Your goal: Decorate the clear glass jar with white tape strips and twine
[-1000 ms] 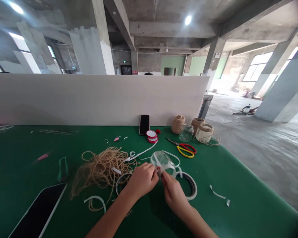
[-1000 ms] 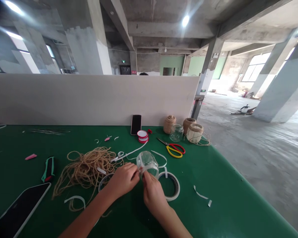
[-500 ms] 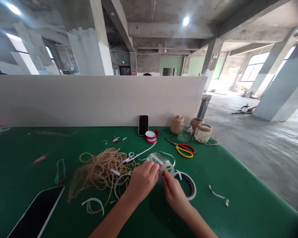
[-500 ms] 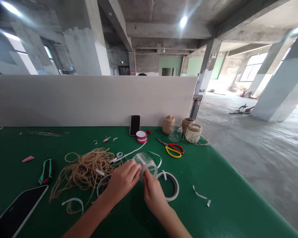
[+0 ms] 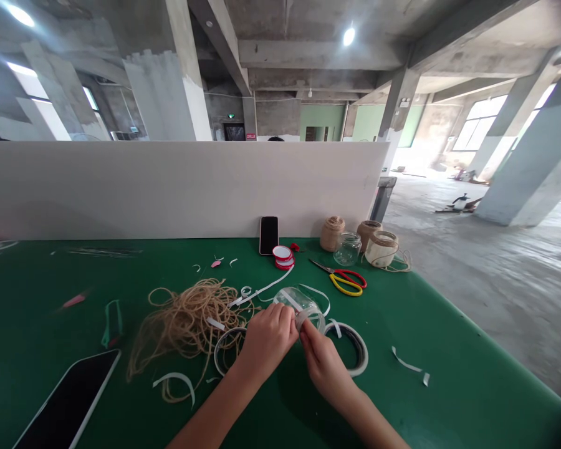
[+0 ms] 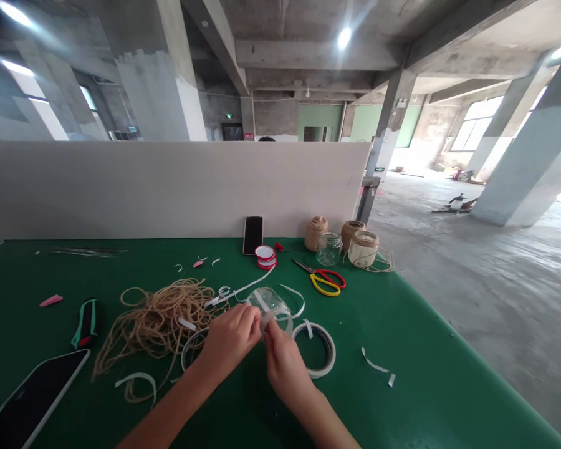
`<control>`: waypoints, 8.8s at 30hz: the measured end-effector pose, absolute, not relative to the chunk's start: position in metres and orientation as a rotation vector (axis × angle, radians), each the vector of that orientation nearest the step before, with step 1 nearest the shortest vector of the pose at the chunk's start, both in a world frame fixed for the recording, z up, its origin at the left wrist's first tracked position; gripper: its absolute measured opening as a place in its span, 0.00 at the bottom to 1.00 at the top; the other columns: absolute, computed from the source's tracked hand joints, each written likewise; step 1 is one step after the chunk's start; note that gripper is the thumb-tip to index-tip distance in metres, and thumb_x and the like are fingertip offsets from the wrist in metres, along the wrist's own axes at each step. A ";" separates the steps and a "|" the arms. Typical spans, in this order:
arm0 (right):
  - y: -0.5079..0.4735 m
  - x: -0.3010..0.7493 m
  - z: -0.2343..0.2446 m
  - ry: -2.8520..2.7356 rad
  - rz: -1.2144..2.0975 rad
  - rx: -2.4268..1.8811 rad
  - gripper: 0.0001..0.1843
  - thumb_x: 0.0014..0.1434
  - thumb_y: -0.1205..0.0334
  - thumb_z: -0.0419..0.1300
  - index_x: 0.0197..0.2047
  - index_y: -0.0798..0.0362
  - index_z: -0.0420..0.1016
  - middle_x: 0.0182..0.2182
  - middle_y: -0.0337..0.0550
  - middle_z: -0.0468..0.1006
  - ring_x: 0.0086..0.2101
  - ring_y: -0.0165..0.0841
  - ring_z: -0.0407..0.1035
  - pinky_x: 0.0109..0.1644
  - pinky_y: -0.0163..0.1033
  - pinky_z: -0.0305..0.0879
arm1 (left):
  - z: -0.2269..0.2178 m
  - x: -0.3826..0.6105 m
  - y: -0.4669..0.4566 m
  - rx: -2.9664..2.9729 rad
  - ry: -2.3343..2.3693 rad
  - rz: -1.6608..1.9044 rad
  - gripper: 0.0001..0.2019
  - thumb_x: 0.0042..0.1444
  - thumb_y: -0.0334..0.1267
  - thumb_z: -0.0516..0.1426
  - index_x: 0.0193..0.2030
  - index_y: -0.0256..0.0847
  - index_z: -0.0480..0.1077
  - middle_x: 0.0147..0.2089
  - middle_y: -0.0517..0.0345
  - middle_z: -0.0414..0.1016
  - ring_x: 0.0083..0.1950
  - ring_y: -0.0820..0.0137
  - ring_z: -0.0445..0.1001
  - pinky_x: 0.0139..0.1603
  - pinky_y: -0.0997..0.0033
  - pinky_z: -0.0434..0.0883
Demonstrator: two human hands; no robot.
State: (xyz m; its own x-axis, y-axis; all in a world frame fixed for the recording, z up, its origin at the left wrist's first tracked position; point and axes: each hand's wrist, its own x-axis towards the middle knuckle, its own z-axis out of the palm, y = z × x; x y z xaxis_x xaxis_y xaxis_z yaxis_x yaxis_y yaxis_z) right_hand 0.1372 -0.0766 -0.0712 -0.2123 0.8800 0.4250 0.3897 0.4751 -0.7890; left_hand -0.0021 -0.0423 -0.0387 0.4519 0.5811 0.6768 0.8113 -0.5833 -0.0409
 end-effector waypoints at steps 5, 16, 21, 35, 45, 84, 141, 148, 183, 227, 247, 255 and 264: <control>-0.077 0.138 -0.068 -1.740 0.699 -1.118 0.13 0.65 0.62 0.43 0.42 0.54 0.67 0.27 0.40 0.71 0.26 0.30 0.65 0.31 0.33 0.61 | -0.032 -0.009 -0.040 -2.546 -1.552 -0.901 0.05 0.53 0.28 0.49 0.28 0.40 0.61 0.25 0.64 0.67 0.25 0.75 0.67 0.25 0.76 0.56; -0.085 0.149 -0.085 -1.390 0.649 -1.073 0.21 0.61 0.52 0.51 0.54 0.51 0.70 0.48 0.47 0.74 0.48 0.40 0.68 0.49 0.42 0.67 | -0.039 -0.068 0.018 -2.231 -2.338 -1.010 0.09 0.55 0.40 0.48 0.26 0.41 0.62 0.22 0.62 0.67 0.24 0.72 0.66 0.24 0.76 0.55; -0.083 0.156 -0.100 -1.180 0.702 -1.033 0.21 0.60 0.51 0.54 0.53 0.51 0.70 0.50 0.48 0.73 0.50 0.41 0.67 0.52 0.47 0.65 | -0.042 -0.089 0.027 -2.097 -2.411 -0.919 0.07 0.53 0.38 0.50 0.26 0.40 0.63 0.24 0.59 0.69 0.26 0.70 0.67 0.24 0.75 0.53; -0.084 0.150 -0.058 -1.676 0.433 -1.132 0.17 0.63 0.61 0.46 0.52 0.54 0.68 0.34 0.46 0.76 0.31 0.34 0.71 0.34 0.36 0.67 | -0.024 -0.042 -0.019 -2.616 -1.635 -1.222 0.12 0.55 0.28 0.44 0.41 0.42 0.63 0.35 0.58 0.70 0.33 0.71 0.70 0.33 0.74 0.64; -0.074 0.143 -0.083 -1.996 0.053 -1.044 0.26 0.60 0.72 0.45 0.62 0.56 0.55 0.49 0.55 0.73 0.49 0.41 0.67 0.49 0.46 0.68 | -0.022 -0.020 -0.043 -2.782 -1.525 -0.971 0.05 0.57 0.34 0.48 0.30 0.41 0.59 0.28 0.61 0.67 0.27 0.73 0.67 0.27 0.75 0.60; -0.078 0.139 -0.062 -1.630 1.098 -1.009 0.20 0.43 0.76 0.44 0.34 0.56 0.72 0.30 0.42 0.73 0.34 0.32 0.66 0.40 0.35 0.63 | -0.017 -0.010 -0.051 -2.670 -1.554 -0.110 0.07 0.54 0.25 0.48 0.31 0.35 0.65 0.26 0.54 0.70 0.28 0.66 0.74 0.25 0.74 0.64; -0.080 0.142 -0.064 -1.756 0.993 -1.022 0.19 0.46 0.75 0.45 0.37 0.54 0.71 0.29 0.41 0.71 0.31 0.30 0.64 0.40 0.35 0.62 | -0.016 -0.023 -0.046 -2.793 -1.389 -0.356 0.08 0.55 0.30 0.47 0.26 0.38 0.61 0.25 0.57 0.68 0.25 0.72 0.67 0.24 0.75 0.54; -0.082 0.140 -0.066 -1.750 0.985 -1.043 0.18 0.45 0.76 0.45 0.35 0.54 0.71 0.28 0.41 0.72 0.31 0.31 0.65 0.40 0.36 0.63 | -0.014 -0.024 -0.044 -2.783 -1.349 -0.321 0.08 0.52 0.27 0.47 0.25 0.38 0.61 0.23 0.59 0.66 0.24 0.73 0.66 0.23 0.74 0.51; -0.078 0.142 -0.060 -1.614 1.075 -1.023 0.22 0.48 0.75 0.44 0.41 0.55 0.73 0.33 0.42 0.73 0.36 0.33 0.67 0.43 0.36 0.61 | -0.014 -0.037 -0.035 -2.993 -1.387 -0.516 0.12 0.59 0.32 0.44 0.24 0.40 0.56 0.22 0.63 0.60 0.23 0.75 0.59 0.24 0.75 0.51; -0.093 0.233 -0.031 -1.042 1.568 -0.619 0.10 0.42 0.59 0.55 0.19 0.52 0.76 0.16 0.41 0.72 0.19 0.33 0.62 0.29 0.39 0.61 | -0.032 -0.008 -0.038 -3.911 -1.559 -0.891 0.17 0.63 0.44 0.43 0.48 0.39 0.68 0.46 0.54 0.73 0.47 0.68 0.70 0.48 0.68 0.65; -0.088 0.256 -0.005 -1.243 1.462 -0.863 0.17 0.46 0.51 0.52 0.16 0.52 0.74 0.16 0.45 0.71 0.19 0.36 0.64 0.30 0.45 0.62 | -0.050 -0.036 -0.002 -2.836 -1.475 -0.538 0.10 0.60 0.31 0.45 0.33 0.39 0.66 0.33 0.53 0.70 0.36 0.65 0.68 0.37 0.68 0.64; -0.092 0.226 0.032 -1.858 1.111 -0.902 0.14 0.56 0.60 0.51 0.30 0.51 0.78 0.40 0.46 0.76 0.43 0.43 0.67 0.47 0.44 0.60 | 0.011 -0.082 0.019 -2.529 -1.873 -1.145 0.12 0.60 0.34 0.39 0.38 0.40 0.61 0.33 0.57 0.69 0.26 0.72 0.67 0.27 0.75 0.63; -0.060 0.158 0.023 -2.306 0.420 -1.235 0.11 0.56 0.69 0.49 0.25 0.53 0.68 0.27 0.41 0.71 0.30 0.31 0.65 0.35 0.34 0.58 | -0.012 -0.092 0.009 -2.542 -1.907 -0.432 0.12 0.60 0.42 0.45 0.41 0.39 0.65 0.38 0.51 0.71 0.35 0.66 0.70 0.32 0.72 0.63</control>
